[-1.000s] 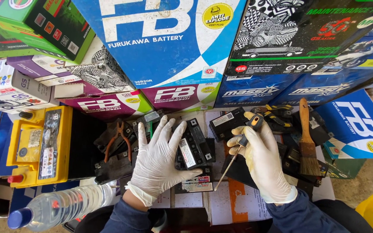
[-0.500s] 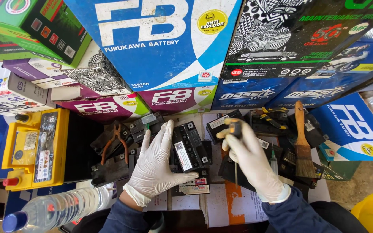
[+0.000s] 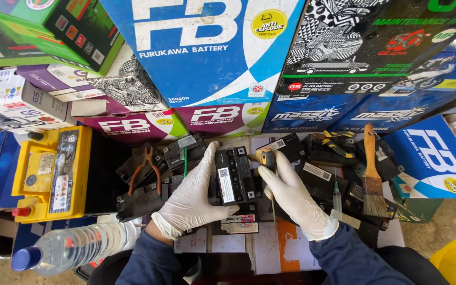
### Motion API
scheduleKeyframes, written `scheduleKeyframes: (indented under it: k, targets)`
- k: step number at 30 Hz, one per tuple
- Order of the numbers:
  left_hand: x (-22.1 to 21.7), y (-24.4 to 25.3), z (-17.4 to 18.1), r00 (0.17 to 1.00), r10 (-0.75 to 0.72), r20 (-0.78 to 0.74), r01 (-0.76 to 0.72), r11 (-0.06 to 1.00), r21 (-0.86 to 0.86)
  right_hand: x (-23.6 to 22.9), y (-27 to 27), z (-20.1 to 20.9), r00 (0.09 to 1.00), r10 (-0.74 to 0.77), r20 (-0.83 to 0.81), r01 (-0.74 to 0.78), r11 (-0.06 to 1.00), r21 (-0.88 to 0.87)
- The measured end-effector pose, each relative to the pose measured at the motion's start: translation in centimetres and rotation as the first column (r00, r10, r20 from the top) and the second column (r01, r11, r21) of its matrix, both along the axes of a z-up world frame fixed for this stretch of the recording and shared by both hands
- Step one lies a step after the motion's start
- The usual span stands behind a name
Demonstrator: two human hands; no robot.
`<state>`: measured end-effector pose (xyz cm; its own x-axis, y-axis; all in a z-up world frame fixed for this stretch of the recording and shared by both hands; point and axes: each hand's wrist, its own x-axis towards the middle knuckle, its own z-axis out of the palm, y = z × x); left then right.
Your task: Repairing or disassembling small lead-acid batteries using a screwdriver
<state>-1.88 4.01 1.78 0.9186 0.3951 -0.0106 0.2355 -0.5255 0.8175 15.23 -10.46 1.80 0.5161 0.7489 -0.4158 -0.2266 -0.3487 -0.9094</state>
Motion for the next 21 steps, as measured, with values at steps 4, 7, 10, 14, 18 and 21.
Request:
scheduleKeyframes:
  k: [4,7,10,14,18,21]
  targets:
    - [0.5,-1.1,-1.5,0.999,0.022,0.034,-0.022,1.000,0.004,-0.1,0.6,2.1,0.992,0.063,0.111,-0.066,0.998,0.020]
    - [0.8,-1.7,-3.3,0.985,0.111,0.133,-0.124,0.987,0.099,0.0,1.5,2.5,0.998,0.042,-0.046,-0.038,0.996,0.084]
    - [0.6,-1.6,-3.4,0.990,0.095,0.101,-0.103,0.992,0.078,0.0,1.8,3.4,0.998,0.046,-0.039,-0.049,0.996,-0.068]
    - [0.5,-0.8,-3.2,0.996,0.019,0.093,-0.026,0.997,0.074,0.6,1.6,3.5,0.997,0.067,-0.035,-0.070,0.992,-0.105]
    - [0.2,-0.1,-2.9,0.997,-0.065,0.052,0.064,0.998,0.011,0.7,1.1,1.7,0.995,-0.055,-0.087,0.057,0.998,0.029]
    - [0.1,-0.2,-2.6,0.998,-0.058,0.030,0.058,0.998,0.029,0.5,0.9,2.6,0.996,-0.037,-0.079,0.040,0.999,0.032]
